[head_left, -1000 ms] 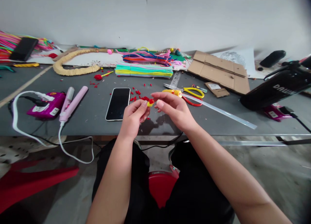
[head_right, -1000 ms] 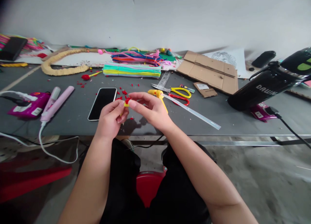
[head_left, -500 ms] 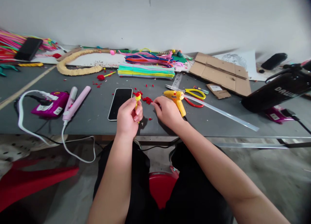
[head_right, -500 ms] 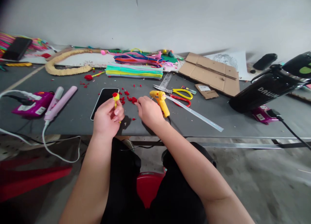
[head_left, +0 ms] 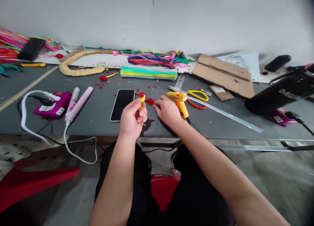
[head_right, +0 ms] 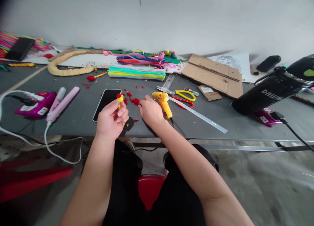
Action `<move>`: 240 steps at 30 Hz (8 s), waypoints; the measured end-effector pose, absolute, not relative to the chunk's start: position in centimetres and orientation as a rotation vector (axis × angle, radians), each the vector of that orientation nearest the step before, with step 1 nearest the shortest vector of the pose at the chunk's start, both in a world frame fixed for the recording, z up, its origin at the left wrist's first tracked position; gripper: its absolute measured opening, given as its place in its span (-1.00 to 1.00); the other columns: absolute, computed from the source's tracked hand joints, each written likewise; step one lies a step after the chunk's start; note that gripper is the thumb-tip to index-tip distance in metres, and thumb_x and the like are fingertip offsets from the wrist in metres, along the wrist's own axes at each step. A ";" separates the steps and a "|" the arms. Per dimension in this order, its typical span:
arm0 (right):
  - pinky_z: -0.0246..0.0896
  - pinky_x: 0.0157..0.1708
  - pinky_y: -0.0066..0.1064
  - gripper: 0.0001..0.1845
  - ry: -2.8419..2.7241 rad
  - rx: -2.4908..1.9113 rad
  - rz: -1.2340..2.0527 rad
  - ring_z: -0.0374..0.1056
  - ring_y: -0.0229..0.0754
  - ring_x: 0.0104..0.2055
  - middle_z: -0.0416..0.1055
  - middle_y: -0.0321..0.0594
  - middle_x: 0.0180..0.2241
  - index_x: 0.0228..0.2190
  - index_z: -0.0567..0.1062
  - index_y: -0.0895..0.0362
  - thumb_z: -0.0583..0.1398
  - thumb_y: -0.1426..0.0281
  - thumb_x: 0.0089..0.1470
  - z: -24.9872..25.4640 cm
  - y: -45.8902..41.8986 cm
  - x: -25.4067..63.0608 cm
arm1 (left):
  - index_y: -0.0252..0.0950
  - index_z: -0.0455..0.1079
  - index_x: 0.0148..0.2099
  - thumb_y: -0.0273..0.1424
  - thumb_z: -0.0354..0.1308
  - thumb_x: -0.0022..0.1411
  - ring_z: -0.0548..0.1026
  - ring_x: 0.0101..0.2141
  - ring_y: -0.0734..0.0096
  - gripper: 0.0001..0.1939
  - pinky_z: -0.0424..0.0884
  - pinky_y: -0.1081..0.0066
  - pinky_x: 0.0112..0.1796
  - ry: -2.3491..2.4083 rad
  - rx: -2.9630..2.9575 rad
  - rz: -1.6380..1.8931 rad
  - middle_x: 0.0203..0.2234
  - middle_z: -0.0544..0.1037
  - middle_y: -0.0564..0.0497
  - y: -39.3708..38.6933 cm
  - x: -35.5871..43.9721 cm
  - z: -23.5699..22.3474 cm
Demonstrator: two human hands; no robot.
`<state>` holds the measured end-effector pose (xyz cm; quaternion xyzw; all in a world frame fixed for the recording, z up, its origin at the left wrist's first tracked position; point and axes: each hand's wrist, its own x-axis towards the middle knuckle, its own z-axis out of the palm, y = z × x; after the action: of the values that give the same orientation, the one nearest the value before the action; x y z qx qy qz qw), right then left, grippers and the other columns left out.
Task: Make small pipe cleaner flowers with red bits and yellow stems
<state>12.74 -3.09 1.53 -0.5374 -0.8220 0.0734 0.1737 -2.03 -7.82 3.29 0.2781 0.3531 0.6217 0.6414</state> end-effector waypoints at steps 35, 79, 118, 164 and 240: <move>0.18 -0.26 -0.36 -0.68 -2.394 -1.494 0.269 0.38 -0.16 -0.23 0.41 -0.08 -0.17 -0.28 0.61 0.17 0.06 0.37 0.31 2.2 -2.6 11.9 | -0.36 0.41 -0.32 -0.27 0.15 0.29 0.10 -0.69 0.68 -0.76 0.01 0.55 -0.64 0.775 0.603 1.414 -0.62 0.27 0.13 -7.7 -2.4 3.1; -0.17 -0.48 -0.35 -0.36 -2.099 -2.044 0.166 0.12 -0.21 -0.57 0.30 -0.19 -0.64 -0.70 0.32 0.09 0.09 -0.15 0.10 5.0 -6.4 20.8 | -0.33 0.31 -0.37 -0.28 0.26 0.22 0.06 -0.69 0.76 -0.74 -0.03 0.61 -0.67 0.932 0.858 1.315 -0.52 0.32 0.10 -7.7 -0.7 2.2; 0.16 -0.47 -0.41 -0.78 -1.624 -1.119 1.427 0.21 -0.29 -0.53 0.35 -0.30 -0.61 -0.65 0.41 0.12 0.20 0.32 -0.05 2.0 -4.4 17.8 | -0.29 0.20 -0.43 -0.30 0.27 0.17 0.11 -0.71 0.72 -0.69 -0.08 0.63 -0.68 1.016 0.767 1.214 -0.63 0.24 0.15 -7.0 -0.4 1.8; 0.09 -0.54 -0.44 -0.81 -1.591 -1.163 1.405 0.16 -0.32 -0.60 0.27 -0.36 -0.70 -0.69 0.33 0.11 0.16 0.39 -0.12 1.6 -4.2 17.8 | -0.31 0.19 -0.43 -0.40 0.14 0.22 0.04 -0.71 0.72 -0.78 -0.12 0.59 -0.66 0.910 0.705 1.184 -0.62 0.22 0.14 -7.4 -0.6 2.8; 0.20 -0.47 -0.44 -0.65 -1.485 -0.962 1.222 0.25 -0.33 -0.50 0.40 -0.31 -0.47 -0.35 0.47 0.12 0.28 0.08 0.11 3.6 -7.0 14.9 | -0.27 0.19 -0.46 -0.02 0.28 0.18 0.09 -0.65 0.64 -0.51 0.00 0.52 -0.62 0.987 0.996 1.355 -0.67 0.12 0.18 -8.0 1.0 2.1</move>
<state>14.90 -7.00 3.57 -0.3935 -0.6077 0.4997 0.4755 1.02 -7.97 2.08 0.4227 0.4190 0.5752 0.5611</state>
